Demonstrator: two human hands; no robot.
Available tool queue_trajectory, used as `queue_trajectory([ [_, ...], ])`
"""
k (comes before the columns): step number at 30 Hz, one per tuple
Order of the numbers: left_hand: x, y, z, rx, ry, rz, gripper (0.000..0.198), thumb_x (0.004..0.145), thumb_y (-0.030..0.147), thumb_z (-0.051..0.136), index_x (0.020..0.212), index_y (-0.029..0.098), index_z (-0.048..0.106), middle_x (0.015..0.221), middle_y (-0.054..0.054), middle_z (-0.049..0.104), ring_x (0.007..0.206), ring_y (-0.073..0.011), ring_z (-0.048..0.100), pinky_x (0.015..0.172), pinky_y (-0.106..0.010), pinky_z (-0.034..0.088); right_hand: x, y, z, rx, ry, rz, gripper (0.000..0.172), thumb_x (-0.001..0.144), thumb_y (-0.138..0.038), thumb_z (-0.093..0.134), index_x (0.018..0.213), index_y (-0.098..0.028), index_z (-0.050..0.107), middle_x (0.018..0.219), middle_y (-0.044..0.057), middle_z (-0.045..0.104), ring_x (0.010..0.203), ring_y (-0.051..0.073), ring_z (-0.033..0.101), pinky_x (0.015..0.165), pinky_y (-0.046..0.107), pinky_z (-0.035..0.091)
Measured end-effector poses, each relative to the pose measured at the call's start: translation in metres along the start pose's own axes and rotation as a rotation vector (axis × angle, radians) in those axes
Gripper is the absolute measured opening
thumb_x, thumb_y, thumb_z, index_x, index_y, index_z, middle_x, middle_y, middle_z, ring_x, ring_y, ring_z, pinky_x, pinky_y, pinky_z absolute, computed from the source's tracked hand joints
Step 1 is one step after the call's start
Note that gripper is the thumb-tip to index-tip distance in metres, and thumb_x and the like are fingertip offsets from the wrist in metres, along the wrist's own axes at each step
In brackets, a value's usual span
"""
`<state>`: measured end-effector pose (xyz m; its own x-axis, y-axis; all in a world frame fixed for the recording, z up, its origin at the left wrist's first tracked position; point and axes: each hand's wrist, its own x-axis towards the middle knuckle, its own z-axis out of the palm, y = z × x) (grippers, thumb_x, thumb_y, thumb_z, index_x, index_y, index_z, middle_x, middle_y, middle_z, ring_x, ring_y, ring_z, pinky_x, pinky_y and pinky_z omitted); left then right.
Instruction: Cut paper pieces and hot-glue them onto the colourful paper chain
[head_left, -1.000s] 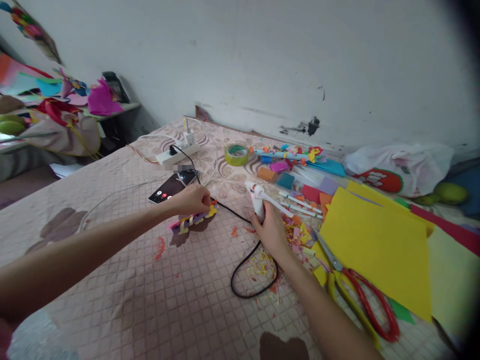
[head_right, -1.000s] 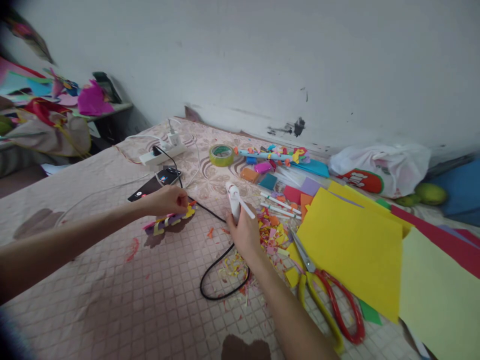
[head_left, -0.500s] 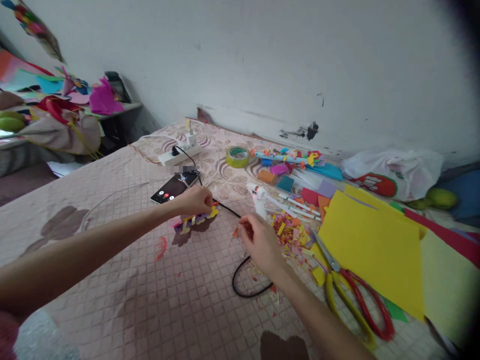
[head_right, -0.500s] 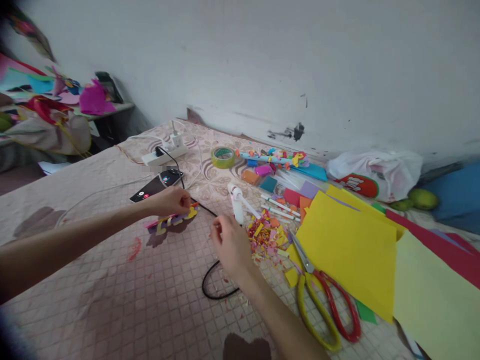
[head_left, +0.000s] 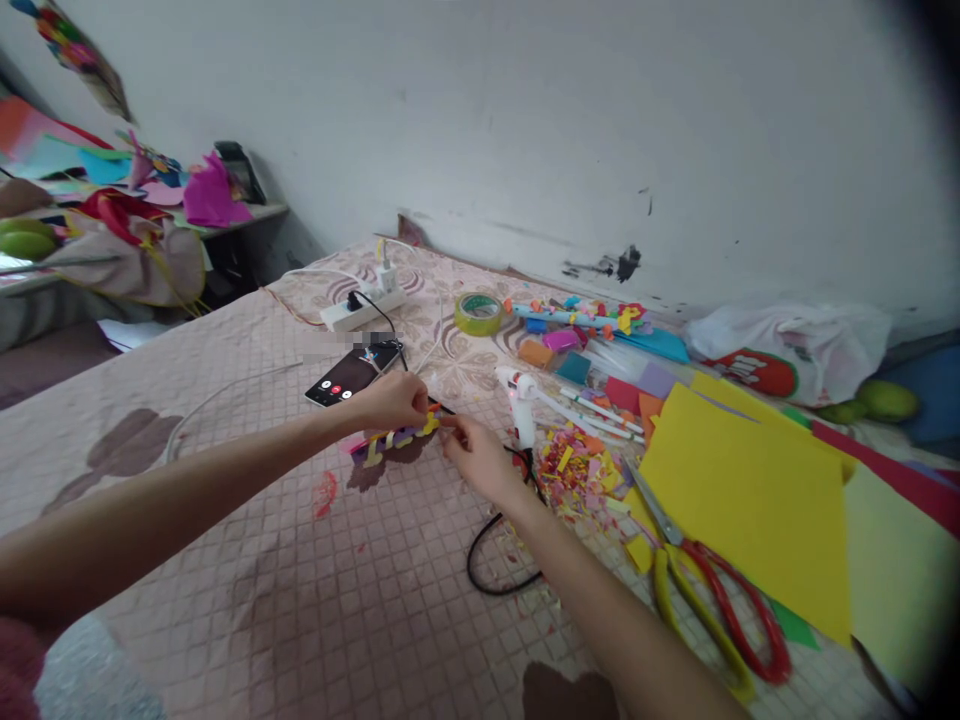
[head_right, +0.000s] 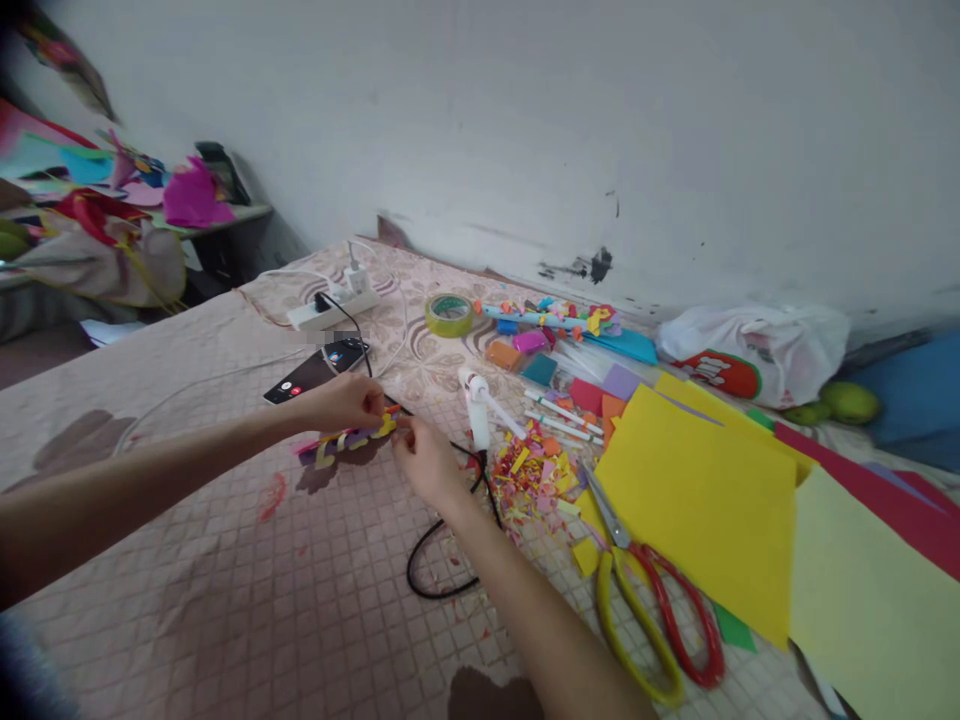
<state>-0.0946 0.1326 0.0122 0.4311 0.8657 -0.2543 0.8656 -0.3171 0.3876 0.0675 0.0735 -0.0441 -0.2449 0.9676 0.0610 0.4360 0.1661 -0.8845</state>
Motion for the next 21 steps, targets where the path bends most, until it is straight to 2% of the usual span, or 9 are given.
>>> queue_trajectory([
  [6, 0.0003, 0.0, -0.0001, 0.003, 0.0, 0.008, 0.014, 0.062, 0.025, 0.054, 0.061, 0.014, 0.063, 0.058, -0.002, 0.064, 0.056, -0.0125, 0.055, 0.049, -0.02, 0.033, 0.0007, 0.0003, 0.001, 0.175, -0.005, 0.07, 0.023, 0.08, -0.022, 0.051, 0.098, -0.015, 0.063, 0.064, -0.001, 0.057, 0.052, 0.013, 0.049, 0.047, 0.023, 0.035],
  [12, -0.0003, -0.0005, 0.0003, 0.001, 0.002, 0.003, 0.016, 0.064, 0.028, 0.055, 0.062, 0.014, 0.064, 0.057, -0.002, 0.064, 0.057, -0.0135, 0.055, 0.049, -0.021, 0.033, -0.0002, -0.0023, 0.0034, 0.429, -0.056, 0.23, 0.023, 0.081, -0.029, 0.047, 0.097, -0.016, 0.058, 0.063, -0.003, 0.053, 0.038, 0.007, 0.036, 0.035, 0.019, 0.027],
  [16, -0.0007, -0.0004, 0.0004, 0.005, 0.003, 0.001, 0.017, 0.064, 0.029, 0.056, 0.062, 0.014, 0.065, 0.057, -0.001, 0.064, 0.057, -0.0135, 0.055, 0.05, -0.021, 0.033, -0.0017, -0.007, 0.0015, 0.536, -0.075, 0.325, 0.022, 0.079, -0.03, 0.049, 0.095, -0.016, 0.055, 0.062, -0.005, 0.052, 0.037, 0.005, 0.036, 0.033, 0.017, 0.021],
  [21, -0.0004, -0.0005, 0.0007, 0.009, 0.007, 0.004, 0.016, 0.064, 0.028, 0.056, 0.063, 0.014, 0.065, 0.058, -0.001, 0.064, 0.057, -0.0135, 0.056, 0.05, -0.021, 0.033, -0.0025, -0.0091, 0.001, 0.581, -0.071, 0.366, 0.022, 0.078, -0.029, 0.051, 0.095, -0.016, 0.055, 0.061, -0.006, 0.052, 0.037, 0.004, 0.036, 0.033, 0.016, 0.02],
])
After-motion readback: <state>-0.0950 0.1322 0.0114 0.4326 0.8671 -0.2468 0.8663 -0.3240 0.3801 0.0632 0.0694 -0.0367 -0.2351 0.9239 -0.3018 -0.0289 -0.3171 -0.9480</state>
